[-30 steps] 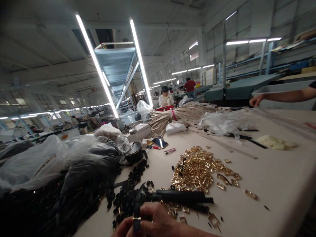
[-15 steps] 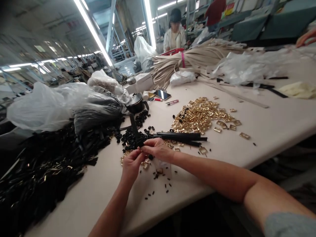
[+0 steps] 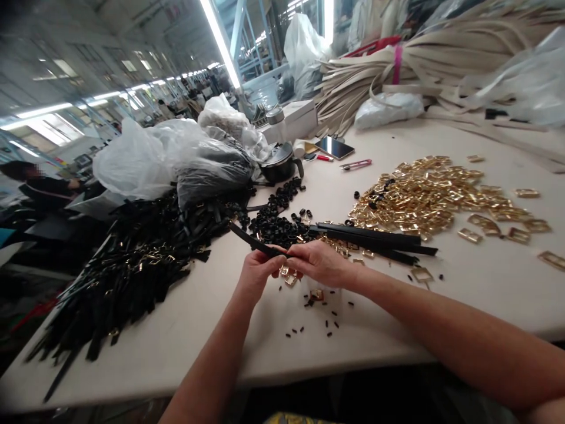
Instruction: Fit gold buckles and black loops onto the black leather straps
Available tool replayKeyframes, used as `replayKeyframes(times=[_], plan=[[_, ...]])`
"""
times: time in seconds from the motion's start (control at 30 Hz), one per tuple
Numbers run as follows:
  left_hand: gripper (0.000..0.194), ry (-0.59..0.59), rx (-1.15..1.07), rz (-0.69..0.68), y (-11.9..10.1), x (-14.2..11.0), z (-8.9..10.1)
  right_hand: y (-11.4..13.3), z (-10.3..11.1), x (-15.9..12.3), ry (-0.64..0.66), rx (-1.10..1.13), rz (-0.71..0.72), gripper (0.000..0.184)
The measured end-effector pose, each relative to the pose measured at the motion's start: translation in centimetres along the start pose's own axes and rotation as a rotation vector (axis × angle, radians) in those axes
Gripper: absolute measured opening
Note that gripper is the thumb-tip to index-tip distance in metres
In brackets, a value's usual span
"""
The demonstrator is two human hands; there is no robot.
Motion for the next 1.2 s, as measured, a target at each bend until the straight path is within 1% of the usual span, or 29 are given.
replayKeyframes(times=[0.1, 0.17, 0.2, 0.27, 0.33, 0.4, 0.47, 0.57, 0.63, 0.7, 0.8, 0.87, 0.93, 1.0, 1.07, 1.13, 1.2], plan=[[0.029, 0.006, 0.005, -0.026, 0.0, 0.2, 0.1, -0.1, 0.0, 0.0, -0.006, 0.056, -0.030, 0.033], [0.036, -0.023, -0.003, -0.056, -0.5, 0.5, 1.4, -0.5, 0.5, 0.1, -0.061, 0.086, -0.042, 0.033], [0.038, -0.071, -0.008, -0.078, -1.0, 0.7, 2.6, -0.8, 1.0, 0.2, -0.105, 0.109, -0.056, 0.033], [0.037, -0.213, 0.010, -0.120, -2.0, 1.1, 6.0, -1.6, 1.8, 0.2, -0.196, 0.164, -0.091, 0.032], [0.036, -0.345, 0.107, -0.143, -3.0, 1.3, 9.5, -2.1, 2.6, 0.2, -0.269, 0.203, -0.112, 0.030], [0.035, -0.393, 0.285, -0.139, -3.6, 1.7, 12.0, -2.2, 3.1, 0.3, -0.306, 0.208, -0.107, 0.028], [0.034, -0.349, 0.495, -0.097, -3.3, 2.5, 12.9, -2.1, 3.2, 0.4, -0.309, 0.208, -0.100, 0.027], [0.031, -0.262, 0.807, -0.022, -2.1, 3.9, 12.6, -2.1, 2.8, 0.5, -0.283, 0.201, -0.098, 0.026], [0.028, -0.258, 0.968, -0.010, -1.7, 4.7, 12.0, -2.3, 2.6, 0.6, -0.268, 0.190, -0.106, 0.027], [0.023, -0.253, 1.058, -0.014, -1.6, 5.3, 11.1, -2.4, 2.4, 0.6, -0.258, 0.181, -0.113, 0.028], [0.012, -0.217, 1.091, -0.020, -1.7, 5.6, 10.1, -2.4, 2.4, 0.7, -0.252, 0.174, -0.116, 0.028], [0.011, -0.194, 1.079, -0.032, -1.7, 5.4, 9.9, -2.3, 2.5, 0.7, -0.253, 0.171, -0.120, 0.028], [0.012, -0.188, 1.047, -0.047, -1.6, 4.9, 10.0, -2.2, 2.4, 0.7, -0.244, 0.160, -0.123, 0.029], [0.013, -0.217, 1.004, -0.066, -1.6, 4.4, 10.5, -2.2, 2.2, 0.6, -0.230, 0.149, -0.127, 0.030], [0.015, -0.276, 0.935, -0.100, -1.9, 3.9, 10.9, -2.1, 2.0, 0.6, -0.218, 0.141, -0.132, 0.030], [0.021, -0.327, 0.752, -0.150, -2.4, 3.2, 10.6, -1.9, 1.9, 0.5, -0.214, 0.126, -0.128, 0.029], [0.030, -0.338, 0.472, -0.187, -2.6, 2.6, 9.5, -1.8, 1.8, 0.4, -0.218, 0.088, -0.111, 0.030]])
Point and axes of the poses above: each hand's wrist, its own x-axis towards the middle knuckle, its own z-axis out of the back of the hand, y = z × x, the point moved 7 cm from there along x, towards the middle knuckle, and after that the axes turned 2 degrees about x, right-handed, at the moved point
